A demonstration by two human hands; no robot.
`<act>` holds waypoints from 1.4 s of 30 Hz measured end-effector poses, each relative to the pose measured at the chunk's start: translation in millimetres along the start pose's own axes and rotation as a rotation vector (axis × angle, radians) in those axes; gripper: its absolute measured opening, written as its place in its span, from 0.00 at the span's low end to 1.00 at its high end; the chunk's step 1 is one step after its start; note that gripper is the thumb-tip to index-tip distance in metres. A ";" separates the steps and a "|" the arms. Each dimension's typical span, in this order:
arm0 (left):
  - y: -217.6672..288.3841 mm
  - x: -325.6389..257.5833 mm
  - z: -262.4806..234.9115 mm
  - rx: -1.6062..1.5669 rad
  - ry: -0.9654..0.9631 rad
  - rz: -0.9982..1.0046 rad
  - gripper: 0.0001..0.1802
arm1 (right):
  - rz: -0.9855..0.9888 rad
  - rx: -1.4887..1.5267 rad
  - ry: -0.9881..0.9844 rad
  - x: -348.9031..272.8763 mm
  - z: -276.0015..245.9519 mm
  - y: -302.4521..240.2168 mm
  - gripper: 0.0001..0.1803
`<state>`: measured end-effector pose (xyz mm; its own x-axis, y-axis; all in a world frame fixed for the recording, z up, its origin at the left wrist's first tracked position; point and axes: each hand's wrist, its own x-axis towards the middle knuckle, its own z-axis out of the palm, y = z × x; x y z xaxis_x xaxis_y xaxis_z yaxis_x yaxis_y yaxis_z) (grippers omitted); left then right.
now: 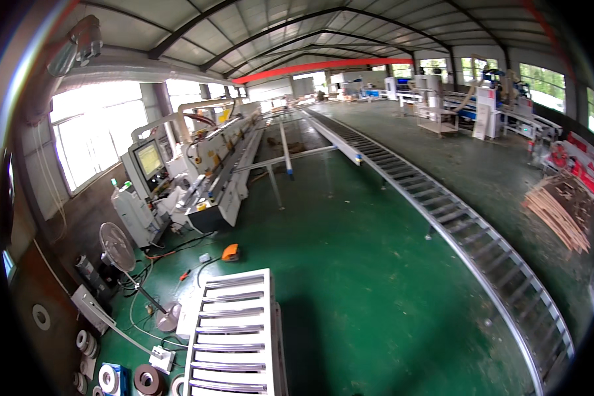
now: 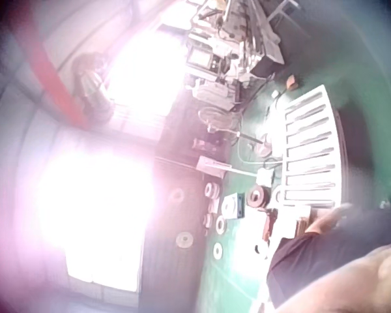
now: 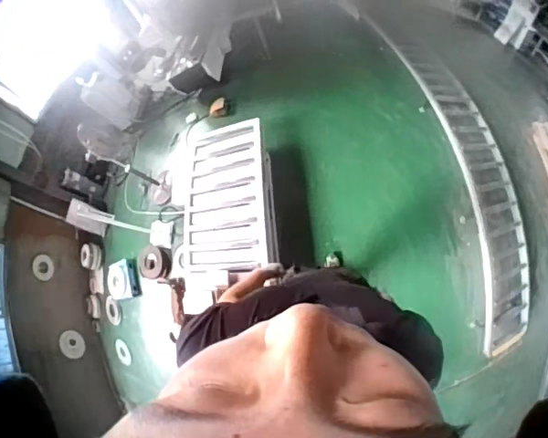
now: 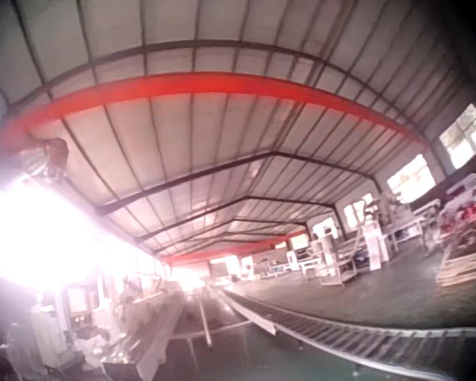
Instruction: The person picks up flat wooden panels from a stack and places them one by one onto a conveyor belt feeding a machine. The person repeatedly retrieves panels, positions them on the belt, and allows the machine to process them before moving to the next panel.
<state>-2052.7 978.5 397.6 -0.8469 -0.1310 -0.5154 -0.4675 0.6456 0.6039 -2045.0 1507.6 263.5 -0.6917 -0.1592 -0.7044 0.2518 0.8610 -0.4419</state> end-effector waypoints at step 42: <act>180.5 1006.0 -626.7 -0.622 0.207 -0.537 0.28 | -0.759 -0.434 0.660 1152.6 -961.8 -1032.6 0.21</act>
<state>-3148.0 491.7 369.0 -0.4710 -0.4763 -0.7425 -0.8226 -0.0669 0.5647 -3753.3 899.6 442.1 -0.8250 -0.5416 0.1616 -0.5634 0.7655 -0.3109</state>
